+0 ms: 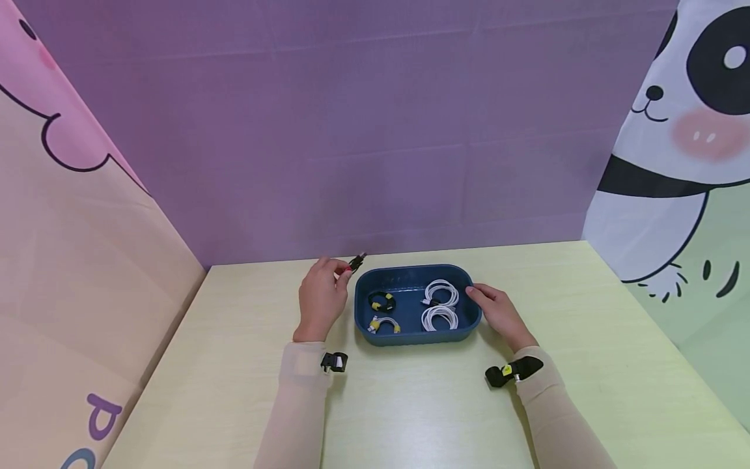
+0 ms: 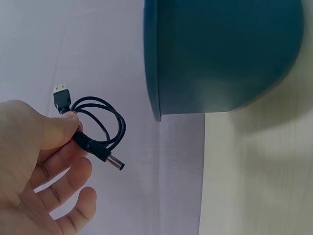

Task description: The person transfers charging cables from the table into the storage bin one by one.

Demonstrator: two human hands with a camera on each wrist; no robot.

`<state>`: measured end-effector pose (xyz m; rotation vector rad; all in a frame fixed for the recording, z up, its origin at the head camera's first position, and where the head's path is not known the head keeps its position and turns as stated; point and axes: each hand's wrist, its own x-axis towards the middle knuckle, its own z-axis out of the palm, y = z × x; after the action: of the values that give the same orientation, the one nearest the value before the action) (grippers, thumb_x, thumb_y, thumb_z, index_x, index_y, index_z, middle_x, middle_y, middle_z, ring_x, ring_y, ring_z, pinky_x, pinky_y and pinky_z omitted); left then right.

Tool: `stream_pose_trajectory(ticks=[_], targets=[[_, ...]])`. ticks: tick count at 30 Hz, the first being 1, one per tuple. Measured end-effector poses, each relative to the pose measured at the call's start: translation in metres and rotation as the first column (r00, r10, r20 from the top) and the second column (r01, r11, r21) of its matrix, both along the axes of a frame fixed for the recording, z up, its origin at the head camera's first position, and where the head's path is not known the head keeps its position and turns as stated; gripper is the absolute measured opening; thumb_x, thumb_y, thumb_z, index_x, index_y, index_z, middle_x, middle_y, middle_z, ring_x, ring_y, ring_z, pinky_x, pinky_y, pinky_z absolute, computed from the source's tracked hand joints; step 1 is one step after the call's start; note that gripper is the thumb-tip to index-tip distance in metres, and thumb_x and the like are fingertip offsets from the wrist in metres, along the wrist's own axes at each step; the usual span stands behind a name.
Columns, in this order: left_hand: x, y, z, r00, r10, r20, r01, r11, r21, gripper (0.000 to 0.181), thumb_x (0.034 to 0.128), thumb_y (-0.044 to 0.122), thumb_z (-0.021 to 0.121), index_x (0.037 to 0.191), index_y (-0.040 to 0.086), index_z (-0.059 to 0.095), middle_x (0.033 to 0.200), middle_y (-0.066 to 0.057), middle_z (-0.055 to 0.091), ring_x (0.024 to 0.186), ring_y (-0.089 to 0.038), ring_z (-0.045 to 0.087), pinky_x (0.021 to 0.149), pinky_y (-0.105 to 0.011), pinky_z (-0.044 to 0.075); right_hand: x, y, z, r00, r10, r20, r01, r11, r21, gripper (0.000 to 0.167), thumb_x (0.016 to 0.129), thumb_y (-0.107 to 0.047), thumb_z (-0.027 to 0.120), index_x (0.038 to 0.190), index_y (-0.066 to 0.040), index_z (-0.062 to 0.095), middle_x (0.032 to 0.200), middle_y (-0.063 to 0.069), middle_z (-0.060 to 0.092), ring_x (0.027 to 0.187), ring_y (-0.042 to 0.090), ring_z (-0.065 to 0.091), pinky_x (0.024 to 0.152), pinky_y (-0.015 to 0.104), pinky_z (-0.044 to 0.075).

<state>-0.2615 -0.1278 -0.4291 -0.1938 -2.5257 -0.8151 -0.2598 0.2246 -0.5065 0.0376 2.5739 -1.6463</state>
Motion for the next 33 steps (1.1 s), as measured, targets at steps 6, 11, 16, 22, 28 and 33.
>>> stream_pose_trajectory(ticks=[6,11,16,22,28,33], targets=[[0.0012,0.0015,0.0002,1.000,-0.009,-0.007,0.009,1.000,0.008,0.015,0.0984,0.018,0.069,0.103,0.006,0.075,0.097,-0.007,0.069,0.080,-0.024,0.061,0.066,-0.037,0.047,-0.0010,0.0002,-0.0006,1.000,-0.007,0.008,0.007,1.000,-0.009,0.069,0.104,-0.054,0.051,0.151,-0.003,0.048,0.158,0.021,0.045,0.152,0.040,0.034,0.124,0.057,0.025],[0.0025,0.0031,0.0009,1.000,-0.009,-0.001,0.009,1.000,-0.001,0.014,0.0980,0.018,0.070,0.104,0.006,0.075,0.097,-0.007,0.069,0.079,-0.024,0.059,0.066,-0.035,0.047,-0.0006,0.0003,-0.0003,1.000,-0.009,0.018,0.009,1.000,-0.008,0.069,0.104,-0.054,0.050,0.151,-0.004,0.048,0.159,0.021,0.044,0.152,0.040,0.033,0.124,0.057,0.025],[0.0032,0.0044,0.0015,1.000,-0.013,-0.007,0.013,1.000,-0.010,0.013,0.0976,0.018,0.071,0.103,0.007,0.076,0.096,-0.007,0.069,0.078,-0.023,0.058,0.065,-0.035,0.046,-0.0001,0.0002,0.0002,1.000,-0.006,0.019,0.006,1.000,-0.003,0.069,0.104,-0.054,0.050,0.151,-0.003,0.048,0.159,0.021,0.044,0.152,0.040,0.033,0.124,0.057,0.025],[0.0049,0.0055,0.0029,0.999,-0.027,-0.029,0.027,1.000,-0.013,0.012,0.0966,0.017,0.072,0.101,0.007,0.076,0.095,-0.007,0.069,0.079,-0.023,0.058,0.066,-0.036,0.047,0.0003,0.0000,0.0007,1.000,-0.006,0.019,0.007,1.000,-0.003,0.069,0.104,-0.054,0.050,0.151,-0.004,0.048,0.159,0.021,0.044,0.152,0.040,0.034,0.124,0.057,0.025],[0.0054,0.0075,0.0043,0.999,-0.039,-0.029,0.038,0.999,-0.018,0.013,0.0961,0.018,0.073,0.102,0.007,0.076,0.095,-0.006,0.069,0.080,-0.023,0.058,0.068,-0.036,0.049,0.0013,0.0000,0.0025,1.000,0.000,0.006,0.000,1.000,-0.005,0.068,0.104,-0.054,0.050,0.150,-0.003,0.049,0.158,0.021,0.045,0.152,0.040,0.034,0.124,0.057,0.025],[0.0062,0.0090,0.0058,0.998,-0.045,-0.032,0.044,0.999,-0.020,0.012,0.0948,0.018,0.074,0.102,0.008,0.077,0.095,-0.006,0.069,0.080,-0.023,0.058,0.068,-0.037,0.049,0.0022,0.0001,0.0039,1.000,0.002,0.006,-0.002,1.000,-0.006,0.067,0.105,-0.053,0.050,0.150,-0.003,0.049,0.158,0.021,0.045,0.152,0.040,0.034,0.124,0.057,0.024]])
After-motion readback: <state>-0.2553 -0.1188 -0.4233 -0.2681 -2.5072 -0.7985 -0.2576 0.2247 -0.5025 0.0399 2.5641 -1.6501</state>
